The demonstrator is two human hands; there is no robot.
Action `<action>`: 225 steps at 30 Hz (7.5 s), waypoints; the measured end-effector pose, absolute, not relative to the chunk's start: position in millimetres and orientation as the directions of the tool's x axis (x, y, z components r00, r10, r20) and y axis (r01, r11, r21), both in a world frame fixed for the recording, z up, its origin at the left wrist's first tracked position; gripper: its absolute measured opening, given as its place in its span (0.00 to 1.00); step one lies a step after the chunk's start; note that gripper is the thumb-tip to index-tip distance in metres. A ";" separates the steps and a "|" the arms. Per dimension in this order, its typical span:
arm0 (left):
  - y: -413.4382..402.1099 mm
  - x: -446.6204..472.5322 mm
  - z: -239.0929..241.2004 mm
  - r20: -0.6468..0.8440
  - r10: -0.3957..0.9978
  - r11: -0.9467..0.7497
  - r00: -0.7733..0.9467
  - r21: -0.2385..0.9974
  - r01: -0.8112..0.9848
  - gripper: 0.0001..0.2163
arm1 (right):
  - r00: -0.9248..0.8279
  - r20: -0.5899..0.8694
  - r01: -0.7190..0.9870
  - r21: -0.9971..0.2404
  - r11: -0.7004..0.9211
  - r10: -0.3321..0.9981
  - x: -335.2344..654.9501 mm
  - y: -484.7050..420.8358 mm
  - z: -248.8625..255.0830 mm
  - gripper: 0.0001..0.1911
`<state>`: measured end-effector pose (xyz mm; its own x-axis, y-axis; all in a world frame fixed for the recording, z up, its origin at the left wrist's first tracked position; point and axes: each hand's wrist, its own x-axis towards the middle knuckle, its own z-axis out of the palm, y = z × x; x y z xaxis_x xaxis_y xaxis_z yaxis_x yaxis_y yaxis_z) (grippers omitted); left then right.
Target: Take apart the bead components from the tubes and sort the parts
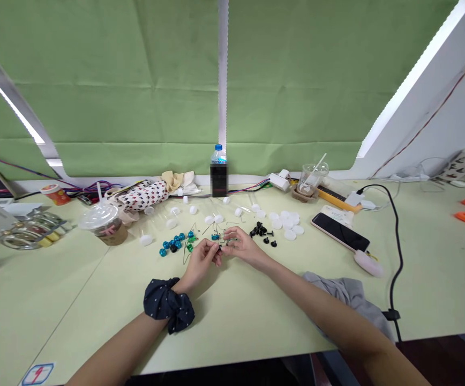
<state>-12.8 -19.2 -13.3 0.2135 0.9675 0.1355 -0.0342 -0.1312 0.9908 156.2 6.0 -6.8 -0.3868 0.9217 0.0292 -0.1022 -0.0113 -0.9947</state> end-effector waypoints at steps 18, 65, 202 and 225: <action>-20.2 -12.8 -10.6 0.126 0.969 -0.125 0.213 0.992 -0.017 0.13 | -0.424 0.104 -0.037 -0.995 0.097 0.900 156.4 4.7 -9.4 0.20; -13.0 -36.8 7.4 0.255 0.920 -0.388 0.298 0.708 0.590 0.07 | -0.140 0.073 0.523 -0.841 0.137 0.987 190.0 28.5 -14.0 0.07; -103.5 -75.1 -26.8 0.355 0.826 -0.490 0.438 0.070 0.869 0.21 | -0.661 0.264 0.665 -0.227 0.711 0.702 126.7 -38.4 0.1 0.25; -141.6 -68.3 -37.1 0.254 0.883 -0.421 0.395 0.053 0.906 0.30 | -0.567 0.182 0.767 -0.241 0.595 0.804 191.8 -119.0 -19.9 0.35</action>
<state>-68.3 -141.6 -37.1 0.3953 0.8827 0.2540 0.9056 -0.4208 0.0532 191.8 -119.0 -19.9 -0.5667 0.8036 0.1821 0.7667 0.5952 -0.2406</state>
